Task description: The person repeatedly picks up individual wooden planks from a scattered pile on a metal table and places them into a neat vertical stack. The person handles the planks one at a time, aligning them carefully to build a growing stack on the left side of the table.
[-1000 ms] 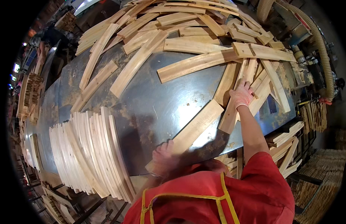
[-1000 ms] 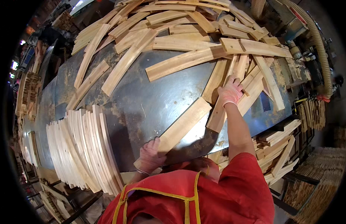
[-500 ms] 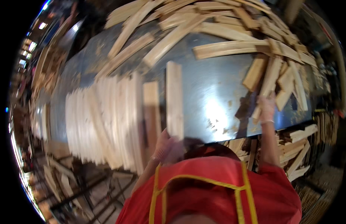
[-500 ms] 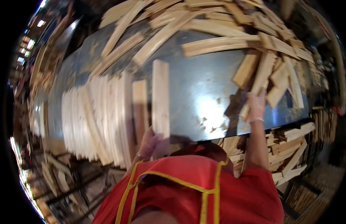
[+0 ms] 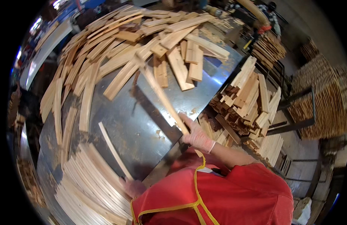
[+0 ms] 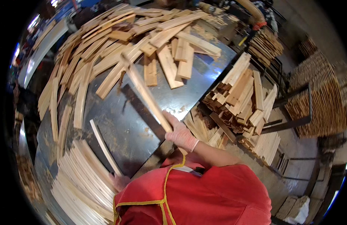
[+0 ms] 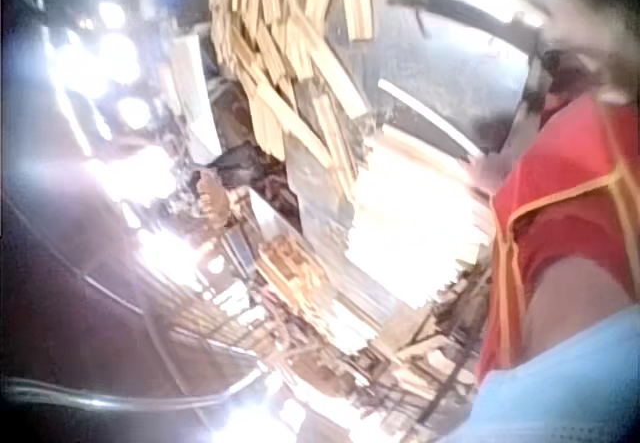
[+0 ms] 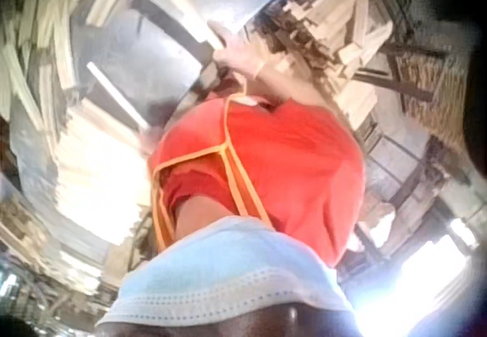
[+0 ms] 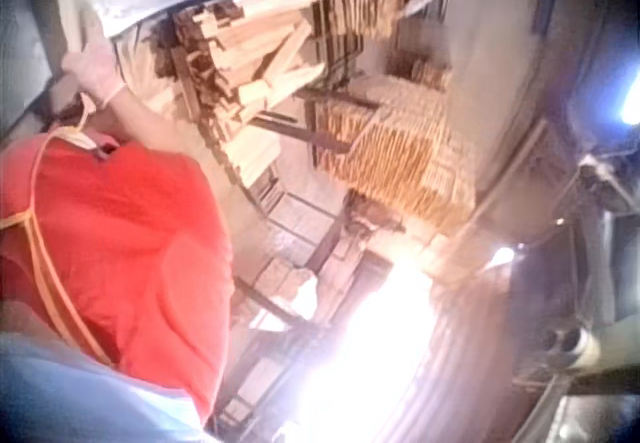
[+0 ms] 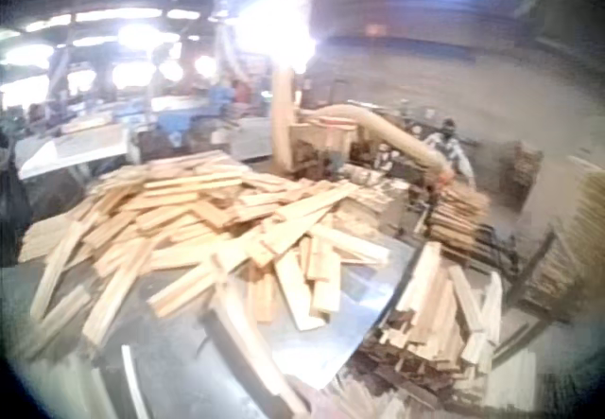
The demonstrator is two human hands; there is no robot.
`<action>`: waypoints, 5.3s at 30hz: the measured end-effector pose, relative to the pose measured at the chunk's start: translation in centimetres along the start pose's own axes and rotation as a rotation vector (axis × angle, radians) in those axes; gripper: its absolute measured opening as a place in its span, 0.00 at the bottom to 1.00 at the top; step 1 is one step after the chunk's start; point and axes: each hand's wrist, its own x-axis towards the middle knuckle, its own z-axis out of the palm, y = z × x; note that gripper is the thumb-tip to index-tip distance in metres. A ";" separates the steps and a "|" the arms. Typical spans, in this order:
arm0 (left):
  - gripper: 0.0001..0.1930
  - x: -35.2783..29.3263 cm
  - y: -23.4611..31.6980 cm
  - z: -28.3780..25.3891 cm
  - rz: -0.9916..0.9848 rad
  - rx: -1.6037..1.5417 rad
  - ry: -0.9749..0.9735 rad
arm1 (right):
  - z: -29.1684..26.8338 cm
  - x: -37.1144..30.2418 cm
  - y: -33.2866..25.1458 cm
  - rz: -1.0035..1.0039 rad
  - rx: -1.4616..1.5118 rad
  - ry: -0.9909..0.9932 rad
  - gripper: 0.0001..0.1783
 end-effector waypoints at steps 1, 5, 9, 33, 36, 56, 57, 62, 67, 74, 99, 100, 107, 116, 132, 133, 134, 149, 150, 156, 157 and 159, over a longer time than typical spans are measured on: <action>0.31 -1.2 -0.4 -1.3 -0.157 -0.197 0.057 | -1.8 0.5 0.1 -0.023 -0.026 0.126 0.54; 0.46 1.1 -4.5 7.0 -0.587 -0.398 0.323 | -9.0 4.3 0.7 0.024 0.100 0.627 0.52; 0.47 -1.0 -2.7 -1.0 -0.526 -0.265 0.254 | -24.7 6.4 12.1 0.120 0.303 0.945 0.24; 0.34 8.3 31.3 -21.2 0.571 -0.490 0.505 | -17.3 17.6 17.3 -0.778 -1.077 -0.506 0.30; 0.36 7.4 27.6 -20.9 0.492 -0.545 0.468 | -17.7 13.7 12.6 -0.110 -0.990 -1.096 0.18; 0.21 0.3 8.8 -2.8 0.337 -1.271 0.396 | 2.2 12.6 8.9 0.810 1.137 -0.375 0.28; 0.19 1.7 7.9 -2.0 0.378 -1.412 0.302 | 3.6 9.0 9.6 0.760 0.993 -0.575 0.25; 0.18 4.3 8.2 -5.8 0.221 -1.822 0.039 | 8.9 4.2 5.9 0.548 0.318 -1.187 0.30; 0.20 5.0 5.6 -8.0 -0.351 -1.256 0.308 | 10.1 18.5 -0.9 0.007 -0.439 -1.178 0.33; 0.36 3.9 -1.3 -4.1 -0.682 -0.436 0.493 | 5.8 47.8 -11.3 -0.754 -0.748 -0.364 0.51; 0.48 0.8 2.7 -10.5 -0.085 -0.755 0.554 | 5.9 30.6 -4.9 -1.293 -1.060 -1.085 0.43; 0.47 0.7 3.1 -11.1 0.045 -0.789 0.483 | 6.8 28.2 -4.8 -1.376 -0.952 -1.108 0.43; 0.24 -1.7 3.4 -4.6 -0.024 -1.431 0.116 | 10.2 22.1 -6.7 -1.221 -0.900 -0.698 0.40; 0.28 0.6 0.2 -0.1 -0.627 -0.415 0.649 | 3.2 39.0 -1.4 -0.965 -1.500 -0.729 0.39; 0.48 7.2 19.1 -10.9 0.007 -0.614 0.346 | 5.5 57.1 -11.3 -0.462 -1.659 -0.594 0.59; 0.48 6.6 18.8 -10.7 -0.011 -0.701 0.307 | 6.0 56.8 -12.0 -0.422 -1.618 -0.639 0.59; 0.48 5.4 17.9 -11.6 -0.030 -0.790 0.266 | 6.7 54.9 -13.4 -0.379 -1.578 -0.686 0.59; 0.25 2.8 3.4 -4.8 -0.427 -1.546 0.588 | 24.6 17.8 4.3 0.103 -0.340 -1.388 0.26; 0.26 1.5 2.9 -5.8 -0.438 -1.420 0.624 | 27.1 16.4 5.7 0.108 -0.267 -1.431 0.25; 0.33 -2.2 3.3 -3.1 -0.482 -0.995 0.733 | 30.3 13.1 1.0 -0.365 -0.369 -1.671 0.31; 0.33 -2.9 3.8 -2.4 -0.471 -0.991 0.711 | 28.2 14.7 -0.5 -0.472 -0.500 -1.630 0.35; 0.35 -4.2 4.2 -2.2 -0.470 -0.962 0.678 | 22.8 18.9 -4.3 -0.738 -0.850 -1.508 0.41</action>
